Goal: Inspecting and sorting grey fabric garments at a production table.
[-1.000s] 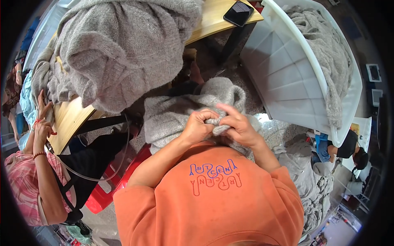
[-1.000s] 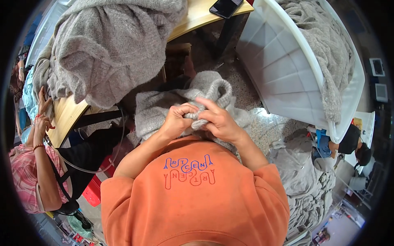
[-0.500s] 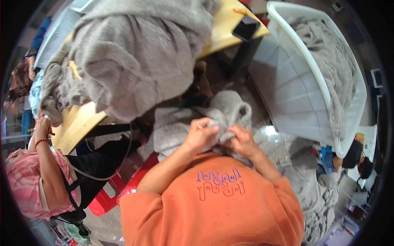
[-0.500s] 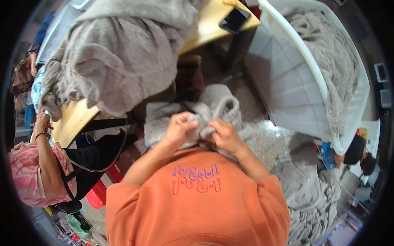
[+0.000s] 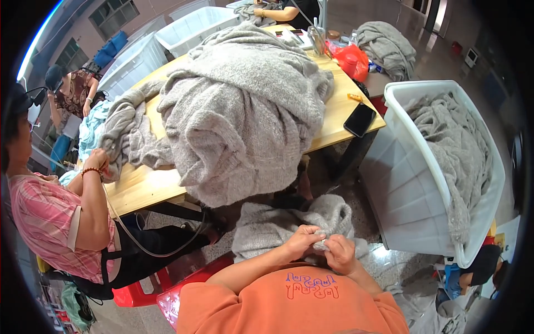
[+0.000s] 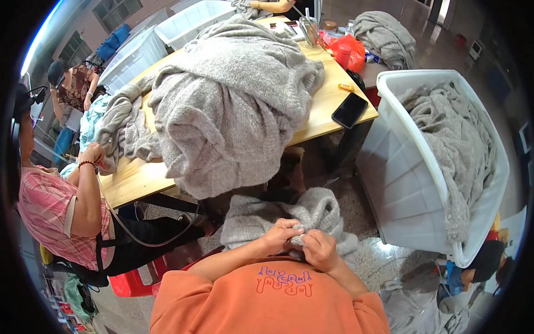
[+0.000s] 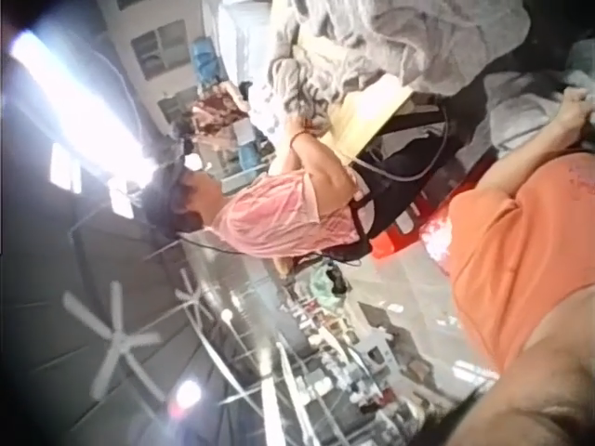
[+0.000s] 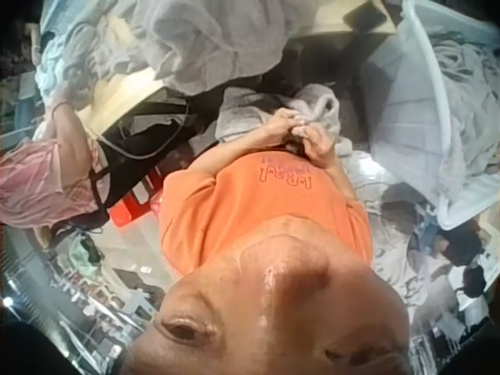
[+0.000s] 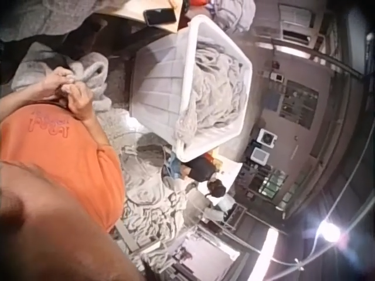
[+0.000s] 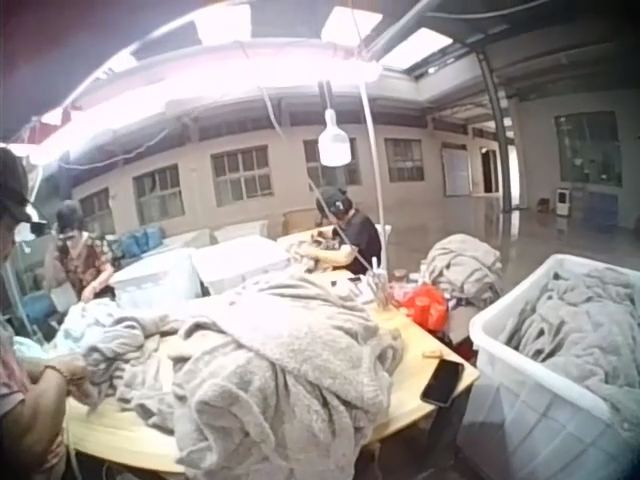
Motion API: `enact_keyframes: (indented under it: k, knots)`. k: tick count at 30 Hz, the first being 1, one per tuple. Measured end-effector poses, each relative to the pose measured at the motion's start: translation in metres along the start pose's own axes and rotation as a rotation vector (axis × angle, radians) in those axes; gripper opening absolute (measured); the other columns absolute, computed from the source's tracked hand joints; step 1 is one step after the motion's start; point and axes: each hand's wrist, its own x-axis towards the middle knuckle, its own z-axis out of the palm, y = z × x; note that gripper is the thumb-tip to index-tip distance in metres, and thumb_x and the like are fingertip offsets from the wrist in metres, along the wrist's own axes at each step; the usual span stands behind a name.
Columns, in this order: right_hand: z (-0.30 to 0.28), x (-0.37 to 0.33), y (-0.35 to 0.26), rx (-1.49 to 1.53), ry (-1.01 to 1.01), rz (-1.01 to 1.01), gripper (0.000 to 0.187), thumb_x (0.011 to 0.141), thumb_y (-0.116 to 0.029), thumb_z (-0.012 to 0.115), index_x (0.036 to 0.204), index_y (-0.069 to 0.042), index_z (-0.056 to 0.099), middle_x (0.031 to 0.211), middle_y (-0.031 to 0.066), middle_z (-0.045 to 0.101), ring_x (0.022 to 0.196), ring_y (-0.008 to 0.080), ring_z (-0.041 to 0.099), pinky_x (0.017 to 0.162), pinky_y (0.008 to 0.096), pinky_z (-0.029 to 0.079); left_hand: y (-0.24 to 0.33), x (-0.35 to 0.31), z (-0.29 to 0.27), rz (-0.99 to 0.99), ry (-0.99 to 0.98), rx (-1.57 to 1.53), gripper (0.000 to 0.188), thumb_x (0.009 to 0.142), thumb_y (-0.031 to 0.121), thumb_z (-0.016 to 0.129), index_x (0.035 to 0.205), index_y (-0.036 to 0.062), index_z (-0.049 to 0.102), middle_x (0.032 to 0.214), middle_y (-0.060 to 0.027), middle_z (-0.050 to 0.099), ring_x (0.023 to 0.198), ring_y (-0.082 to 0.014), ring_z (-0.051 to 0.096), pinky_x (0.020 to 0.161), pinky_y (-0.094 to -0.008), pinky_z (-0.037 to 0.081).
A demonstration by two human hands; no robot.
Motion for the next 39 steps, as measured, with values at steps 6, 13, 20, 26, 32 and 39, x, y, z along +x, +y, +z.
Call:
enact_keyframes:
  k: [6,13,20,26,32,39]
  knots:
    - [0.010,-0.003,0.004,-0.066,-0.091,-0.012,0.029,0.055,0.006,0.057,0.083,-0.002,0.055,0.074,0.0115,0.053,0.060,0.0277,0.055,0.050,0.0351,0.045,-0.011,-0.005,-0.007,0.081,0.068,-0.111,0.009,0.085,0.007,0.052,0.085,0.0001,0.058,0.075,-0.0036,0.058,0.067,-0.0112,0.056,0.065,-0.0335,0.054]
    - [0.012,0.000,0.003,0.090,-0.172,0.097,0.024,0.059,0.007,0.055,0.081,-0.001,0.055,0.078,0.0108,0.054,0.064,0.0279,0.056,0.054,0.0331,0.046,-0.023,-0.003,-0.016,0.253,0.220,0.317,0.008,0.080,0.005,0.059,0.082,0.0009,0.065,0.069,0.0006,0.060,0.061,-0.0021,0.049,0.052,-0.0185,0.041]
    - [0.016,0.007,0.013,0.399,-0.247,0.507,0.013,0.062,0.007,0.048,0.073,-0.001,0.052,0.073,0.0089,0.056,0.066,0.0135,0.053,0.058,0.0260,0.043,-0.025,-0.006,-0.023,0.437,0.261,0.571,0.010,0.075,0.005,0.061,0.083,-0.0008,0.063,0.068,-0.0037,0.060,0.062,-0.0068,0.053,0.053,-0.0237,0.043]
    - [0.029,0.000,0.022,0.357,-0.329,0.627,0.013,0.067,0.000,0.049,0.078,0.000,0.057,0.067,0.0062,0.056,0.062,0.0094,0.050,0.053,0.0252,0.040,-0.025,-0.009,-0.024,0.798,0.413,0.976,0.004,0.068,0.003,0.059,0.068,0.0015,0.056,0.064,-0.0155,0.053,0.060,-0.0338,0.053,0.050,-0.0375,0.041]
    - [0.023,-0.004,0.014,0.450,-0.363,0.716,0.011,0.073,-0.003,0.049,0.079,0.000,0.058,0.065,0.0083,0.056,0.060,0.0123,0.053,0.054,0.0277,0.042,-0.026,-0.007,-0.025,0.769,0.408,1.031,0.003,0.066,0.001,0.058,0.069,0.0022,0.058,0.064,-0.0151,0.055,0.058,-0.0301,0.056,0.051,-0.0356,0.043]
    - [0.031,-0.004,0.011,0.087,-0.201,0.539,0.009,0.068,0.000,0.048,0.075,-0.001,0.053,0.066,0.0161,0.054,0.060,0.0340,0.055,0.051,0.0386,0.043,-0.020,-0.007,-0.015,0.938,0.457,1.240,0.015,0.065,-0.004,0.056,0.078,0.0012,0.058,0.062,-0.0134,0.052,0.057,-0.0294,0.054,0.049,-0.0364,0.043]
